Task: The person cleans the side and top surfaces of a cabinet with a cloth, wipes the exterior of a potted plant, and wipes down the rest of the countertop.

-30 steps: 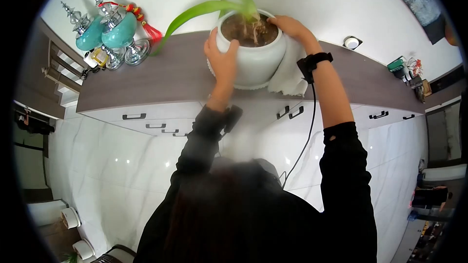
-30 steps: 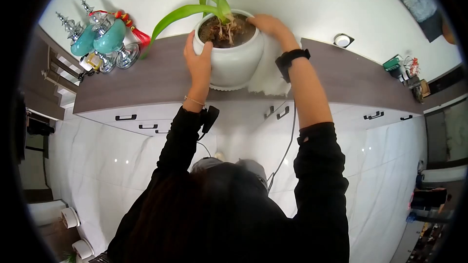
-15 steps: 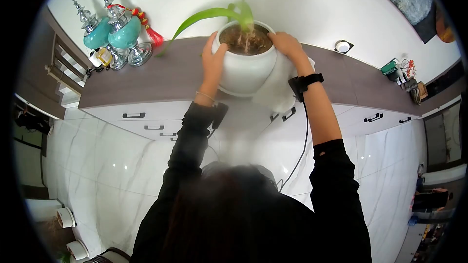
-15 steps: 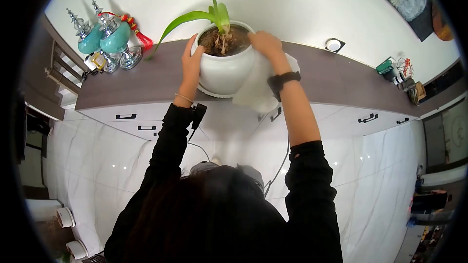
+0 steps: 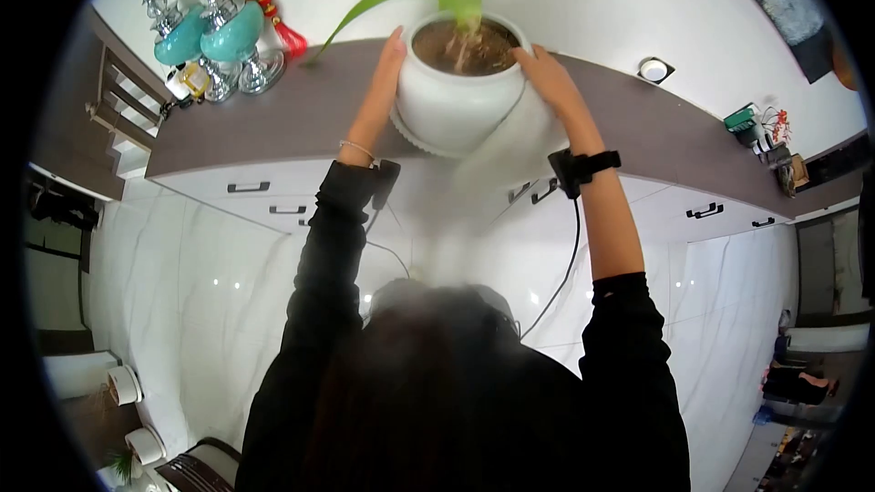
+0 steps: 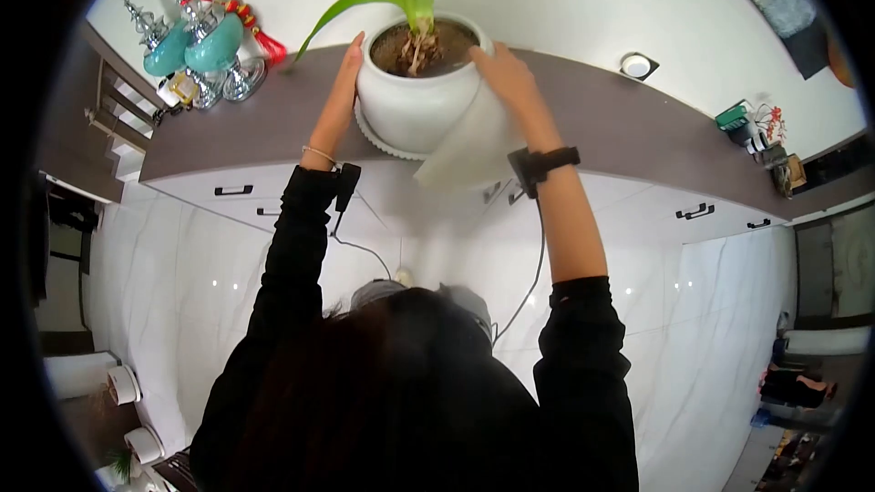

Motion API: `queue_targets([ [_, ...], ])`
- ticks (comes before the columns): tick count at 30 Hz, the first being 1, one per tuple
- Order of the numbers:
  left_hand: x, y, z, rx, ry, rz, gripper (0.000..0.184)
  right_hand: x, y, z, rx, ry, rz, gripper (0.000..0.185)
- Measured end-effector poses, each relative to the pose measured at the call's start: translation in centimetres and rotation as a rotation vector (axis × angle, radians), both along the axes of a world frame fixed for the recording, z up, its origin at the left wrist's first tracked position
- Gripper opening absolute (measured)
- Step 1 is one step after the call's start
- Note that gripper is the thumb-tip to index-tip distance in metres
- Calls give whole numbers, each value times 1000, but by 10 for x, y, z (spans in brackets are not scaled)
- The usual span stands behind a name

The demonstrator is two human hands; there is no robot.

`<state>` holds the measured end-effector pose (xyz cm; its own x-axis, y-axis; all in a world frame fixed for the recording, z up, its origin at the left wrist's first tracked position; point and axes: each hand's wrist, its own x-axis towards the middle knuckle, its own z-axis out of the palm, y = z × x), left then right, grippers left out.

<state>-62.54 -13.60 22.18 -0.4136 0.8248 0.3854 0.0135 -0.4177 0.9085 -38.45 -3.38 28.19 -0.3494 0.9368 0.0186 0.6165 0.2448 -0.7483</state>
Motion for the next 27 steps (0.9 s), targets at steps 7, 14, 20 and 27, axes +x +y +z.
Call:
queue_targets([
  [7,64,-19,-47,36,19,363,54,-4,23,-21,-5,77,0,63],
  [14,60,-6,-50,-155,270,568,51,-14,7,-6,-21,-5,-75,64],
  [20,38,-2,-4,-103,191,451,52,-27,-5,5,-44,-78,-165,69],
  [27,18,8,-32,-34,126,341,51,14,34,69,-415,276,88,59],
])
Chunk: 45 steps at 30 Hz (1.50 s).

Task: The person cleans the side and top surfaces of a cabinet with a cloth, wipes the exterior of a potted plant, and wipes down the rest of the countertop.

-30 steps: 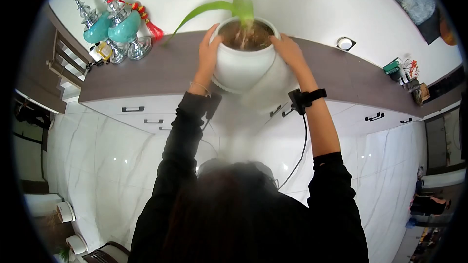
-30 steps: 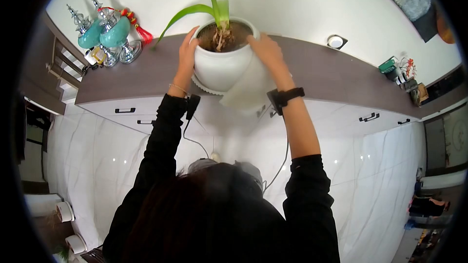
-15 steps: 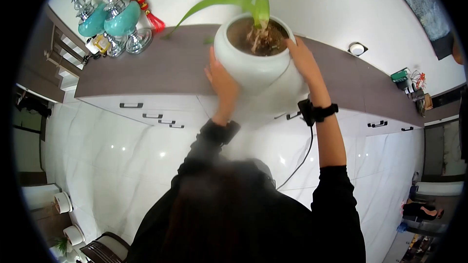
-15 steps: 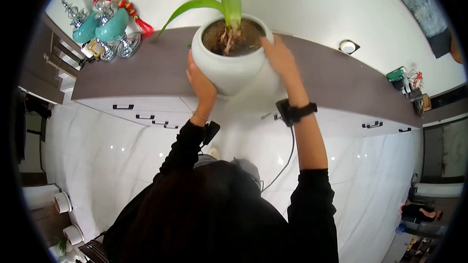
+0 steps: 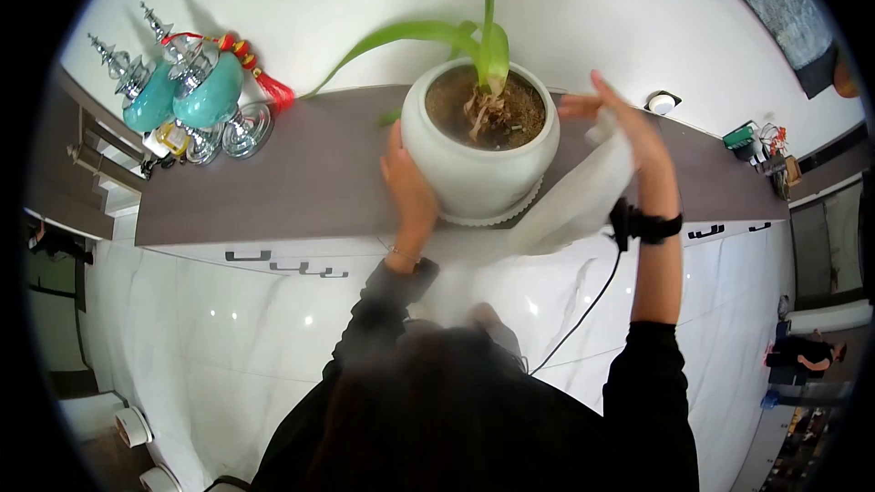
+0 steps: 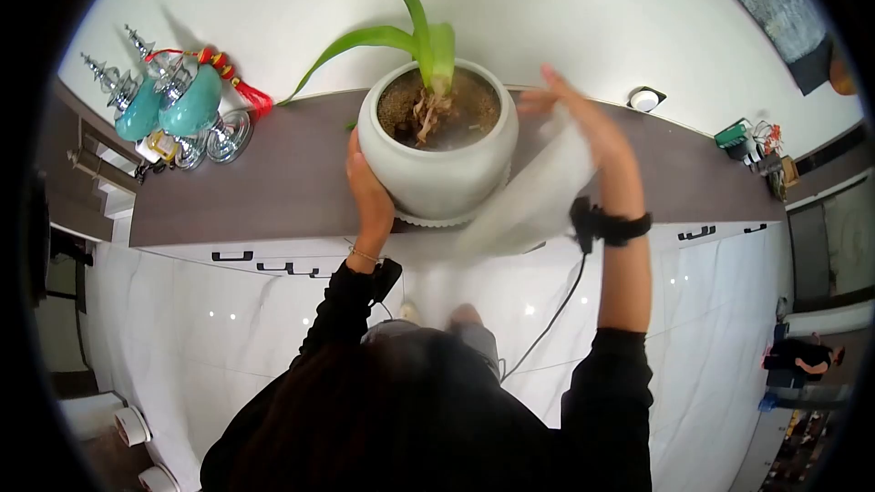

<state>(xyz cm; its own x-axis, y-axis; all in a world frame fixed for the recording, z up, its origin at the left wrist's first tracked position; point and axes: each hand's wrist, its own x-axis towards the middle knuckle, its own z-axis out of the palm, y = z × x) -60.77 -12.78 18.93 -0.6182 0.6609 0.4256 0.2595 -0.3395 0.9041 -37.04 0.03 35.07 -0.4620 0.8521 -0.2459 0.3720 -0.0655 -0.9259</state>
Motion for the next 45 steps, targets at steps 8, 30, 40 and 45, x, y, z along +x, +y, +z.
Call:
queue_targets([
  [8,-62,20,65,-11,-225,-315,57,-24,50,13,231,545,482,30],
  [30,-93,78,142,54,-1303,-989,53,-62,59,21,-573,1195,556,64],
  [40,-100,78,144,20,-1196,-1015,54,-54,52,9,-249,1162,320,68],
  [45,-106,92,142,-55,-1171,-1036,52,-48,65,-5,-274,1084,236,68],
])
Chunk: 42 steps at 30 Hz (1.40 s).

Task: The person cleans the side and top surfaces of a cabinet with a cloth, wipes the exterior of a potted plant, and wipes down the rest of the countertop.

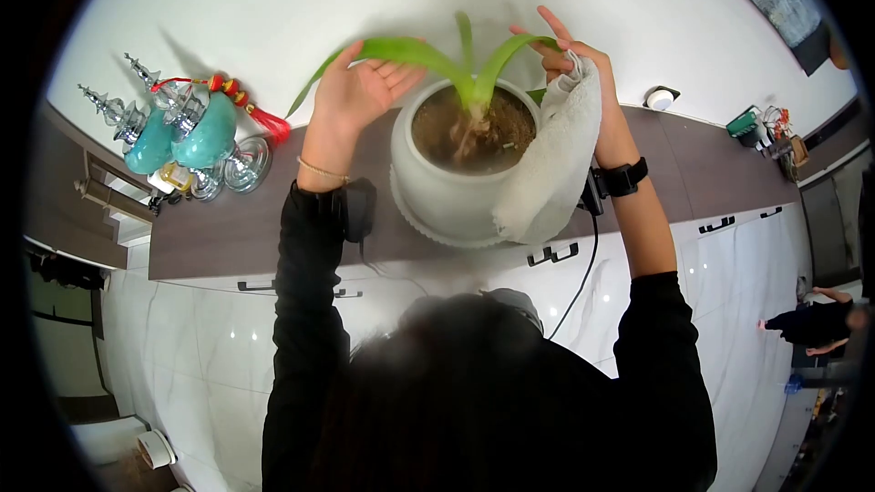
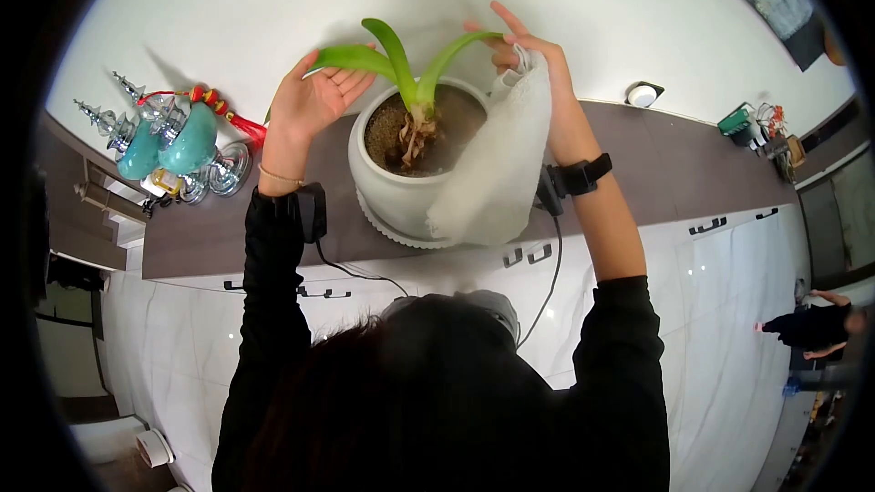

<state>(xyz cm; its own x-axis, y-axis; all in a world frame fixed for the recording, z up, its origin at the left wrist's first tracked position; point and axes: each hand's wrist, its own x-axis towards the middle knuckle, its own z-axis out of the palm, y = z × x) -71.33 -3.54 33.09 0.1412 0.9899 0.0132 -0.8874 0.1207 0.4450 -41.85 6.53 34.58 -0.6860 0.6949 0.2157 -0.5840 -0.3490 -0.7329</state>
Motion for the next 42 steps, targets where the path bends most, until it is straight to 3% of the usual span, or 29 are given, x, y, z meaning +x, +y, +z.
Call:
queue_targets([
  [4,-3,13,-11,-40,60,4,53,2,-6,-3,-108,-77,-28,70],
  [7,-4,6,-13,-88,68,17,56,17,-7,-1,-124,-99,118,71],
  [13,-23,-11,-37,-103,-34,-57,60,44,0,-10,-117,-122,15,74],
  [17,-25,-15,-54,-163,-80,-24,61,46,0,-33,-276,-119,-114,73],
  [20,-32,-34,-64,-194,12,33,59,60,12,-47,-270,-79,-47,75],
  [24,-36,-67,-94,-157,361,113,64,92,4,-40,-356,-128,-57,75],
  [25,-24,-76,-100,-160,504,160,67,93,-3,-40,-472,-145,-78,62],
  [27,4,-90,-114,-144,800,276,71,100,9,-79,-234,-329,-215,47],
  [29,40,-98,-128,-91,1100,432,76,84,7,-71,-295,-348,-166,30],
  [31,71,-114,-123,25,1084,488,80,70,25,-73,-412,-333,-100,20],
  [33,86,-125,-113,90,980,480,83,57,51,-85,-449,-305,-157,22],
  [37,80,-132,-122,-44,975,511,80,55,60,-80,-267,-531,-278,13],
  [40,77,-137,-121,-76,1030,558,74,71,67,-82,-214,-486,-291,18],
  [42,75,-141,-123,-75,1133,594,68,80,70,-79,-357,-359,-260,26],
])
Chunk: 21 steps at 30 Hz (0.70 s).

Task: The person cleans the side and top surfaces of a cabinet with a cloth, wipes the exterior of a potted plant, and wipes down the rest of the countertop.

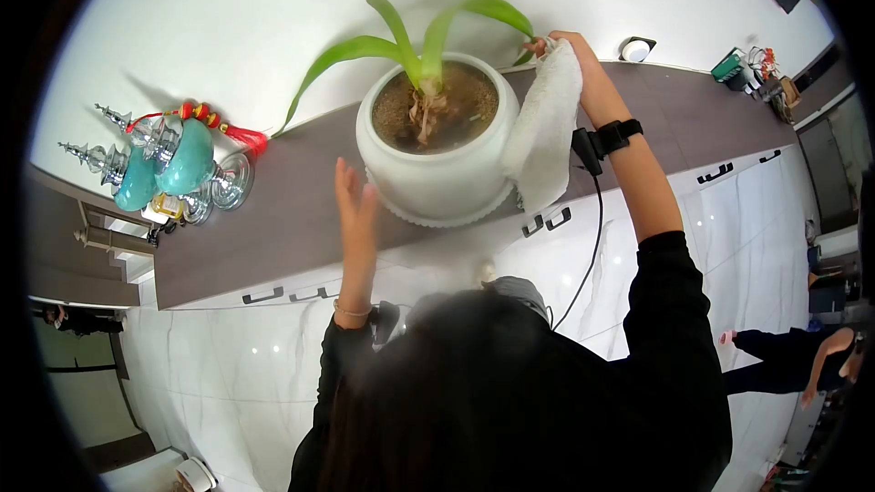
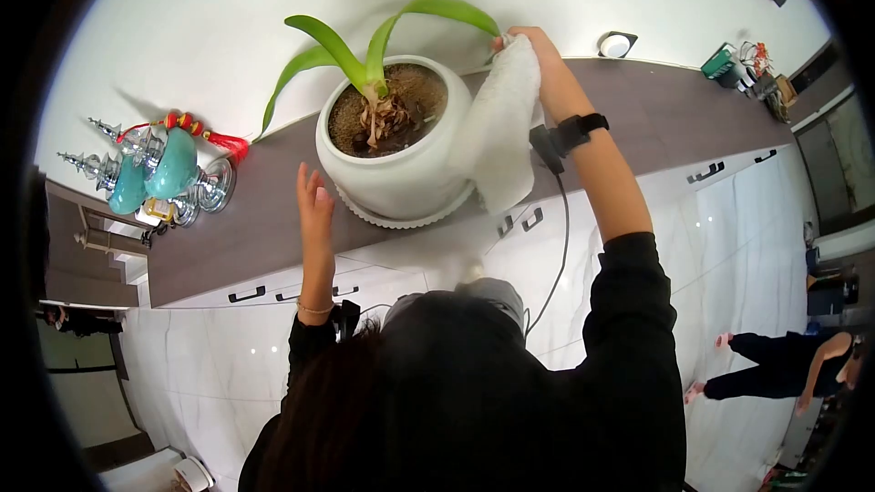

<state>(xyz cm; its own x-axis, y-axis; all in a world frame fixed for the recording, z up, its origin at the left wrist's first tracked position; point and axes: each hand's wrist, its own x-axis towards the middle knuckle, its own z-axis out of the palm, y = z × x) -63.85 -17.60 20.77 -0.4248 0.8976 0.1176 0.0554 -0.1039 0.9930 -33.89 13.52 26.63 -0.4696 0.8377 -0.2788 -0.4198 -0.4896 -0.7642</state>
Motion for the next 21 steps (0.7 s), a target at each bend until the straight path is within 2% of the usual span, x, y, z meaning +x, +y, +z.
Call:
queue_targets([
  [1,1,0,0,-1,-5,4,68,2,0,2,-63,72,-8,31],
  [3,2,-1,0,-2,-16,7,68,4,-5,8,-42,123,-65,15],
  [6,5,4,-3,30,0,-26,67,9,-17,18,17,117,-123,13],
  [8,8,7,-9,69,26,-61,73,13,-21,16,-2,118,-156,16],
  [10,14,10,-12,115,49,-99,81,16,-23,10,-87,156,-185,29],
  [11,18,11,-13,141,59,-118,86,16,-24,8,-86,161,-182,26],
  [13,23,12,-17,171,121,-126,96,13,-30,4,-87,171,-168,21],
  [16,23,12,-21,163,220,-100,108,17,-34,-10,93,174,26,21],
  [18,27,11,-19,131,202,-85,116,21,-28,-18,-78,199,22,22],
  [21,26,6,-20,72,319,-51,122,30,-53,-10,85,10,108,34],
])
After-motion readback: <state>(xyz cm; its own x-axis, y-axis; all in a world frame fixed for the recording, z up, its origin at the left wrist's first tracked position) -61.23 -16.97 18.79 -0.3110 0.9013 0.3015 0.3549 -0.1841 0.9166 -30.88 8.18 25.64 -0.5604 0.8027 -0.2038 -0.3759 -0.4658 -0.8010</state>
